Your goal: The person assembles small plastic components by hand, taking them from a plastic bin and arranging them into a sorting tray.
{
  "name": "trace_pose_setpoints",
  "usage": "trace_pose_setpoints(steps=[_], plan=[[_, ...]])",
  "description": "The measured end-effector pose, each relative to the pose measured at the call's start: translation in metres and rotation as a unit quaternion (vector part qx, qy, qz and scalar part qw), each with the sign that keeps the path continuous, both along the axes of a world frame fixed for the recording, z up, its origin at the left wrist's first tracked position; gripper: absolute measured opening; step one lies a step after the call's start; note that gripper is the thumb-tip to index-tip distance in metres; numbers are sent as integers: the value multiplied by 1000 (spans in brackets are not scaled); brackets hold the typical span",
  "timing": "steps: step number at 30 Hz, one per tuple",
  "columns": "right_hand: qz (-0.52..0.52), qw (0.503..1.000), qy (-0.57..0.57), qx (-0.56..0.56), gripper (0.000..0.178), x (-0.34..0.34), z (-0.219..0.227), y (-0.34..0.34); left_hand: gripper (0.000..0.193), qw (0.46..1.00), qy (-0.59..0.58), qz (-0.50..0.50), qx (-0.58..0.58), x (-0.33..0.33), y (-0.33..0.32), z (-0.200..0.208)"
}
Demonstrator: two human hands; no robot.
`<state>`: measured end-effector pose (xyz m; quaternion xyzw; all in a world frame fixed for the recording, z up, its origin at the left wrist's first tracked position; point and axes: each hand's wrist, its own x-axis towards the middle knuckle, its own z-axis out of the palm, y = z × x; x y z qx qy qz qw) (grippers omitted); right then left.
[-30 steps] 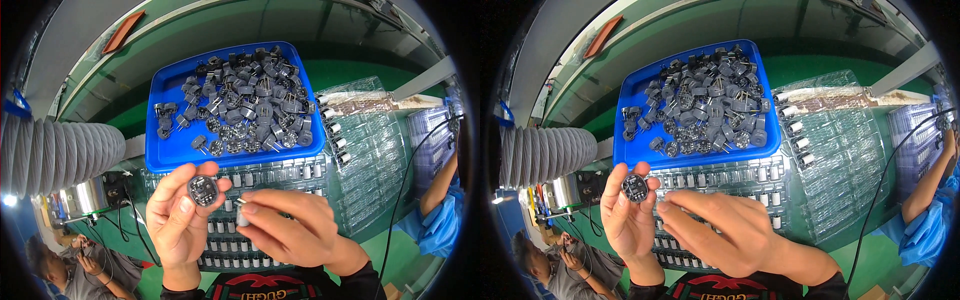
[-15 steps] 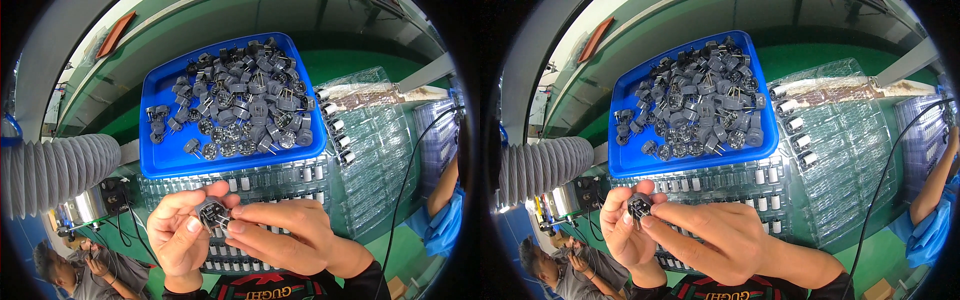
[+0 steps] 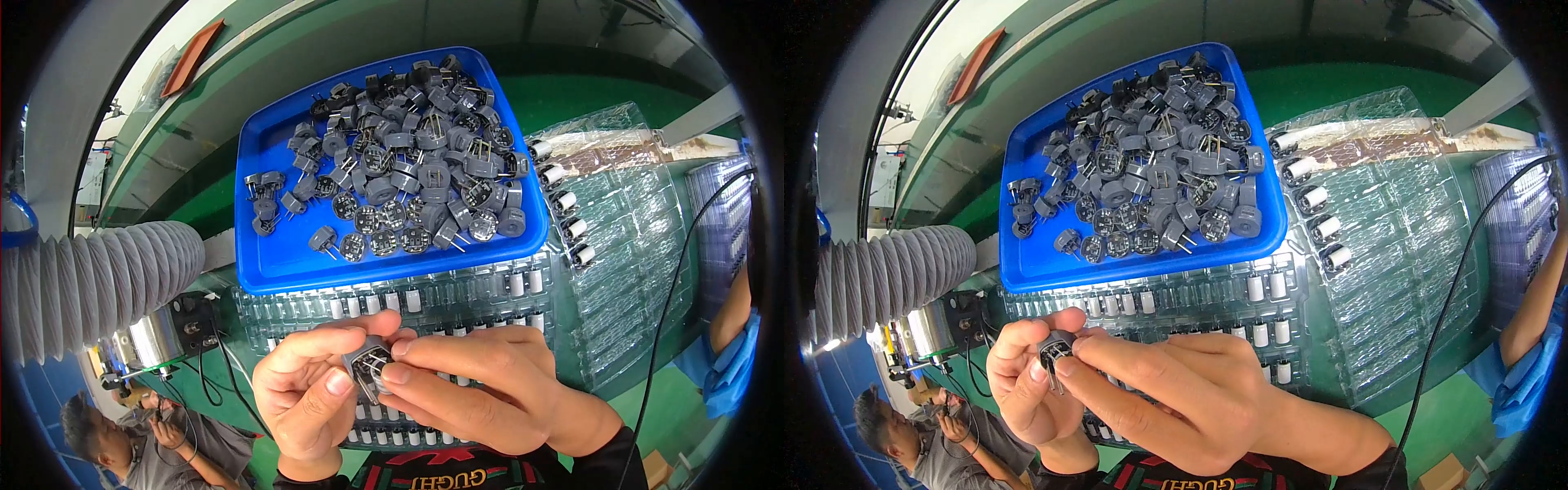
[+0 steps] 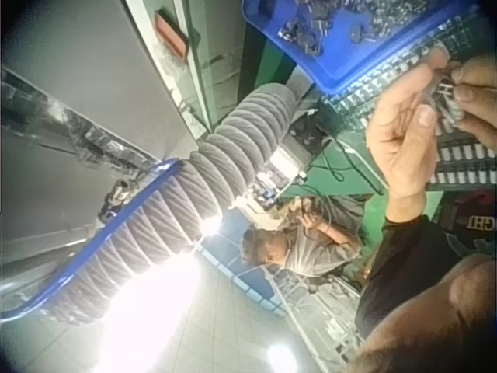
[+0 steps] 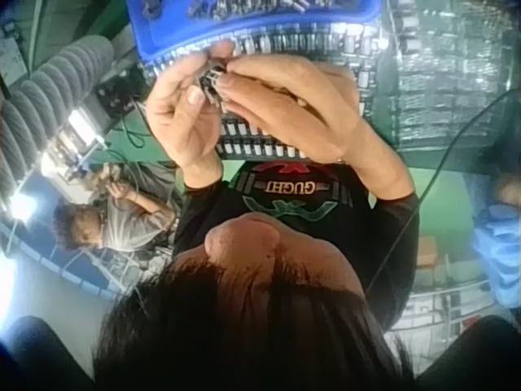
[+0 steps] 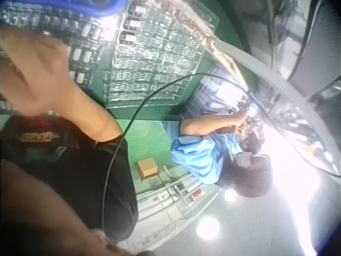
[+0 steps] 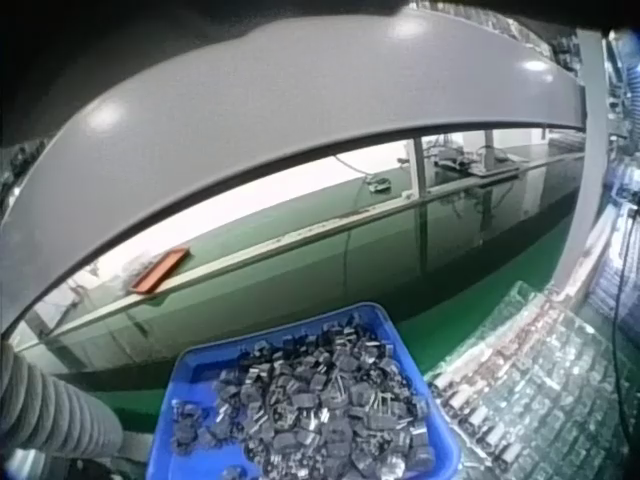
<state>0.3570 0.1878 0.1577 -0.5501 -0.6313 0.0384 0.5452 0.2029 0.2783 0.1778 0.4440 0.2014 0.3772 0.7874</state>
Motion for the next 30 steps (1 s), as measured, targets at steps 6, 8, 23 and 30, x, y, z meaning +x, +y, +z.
trace_pose_setpoints(steps=[6,8,23,30], plan=[[-20,1000,-20,8,35,-2,-2,1,31,1000,25,3,14,0,-1,3],[-22,998,-55,13,33,2,0,1,33,998,41,7,39,0,-1,1],[7,988,153,-11,35,-9,5,9,35,994,42,32,92,0,-1,-7],[16,951,310,10,28,-9,14,0,54,987,-51,-6,150,-2,-2,-16]])
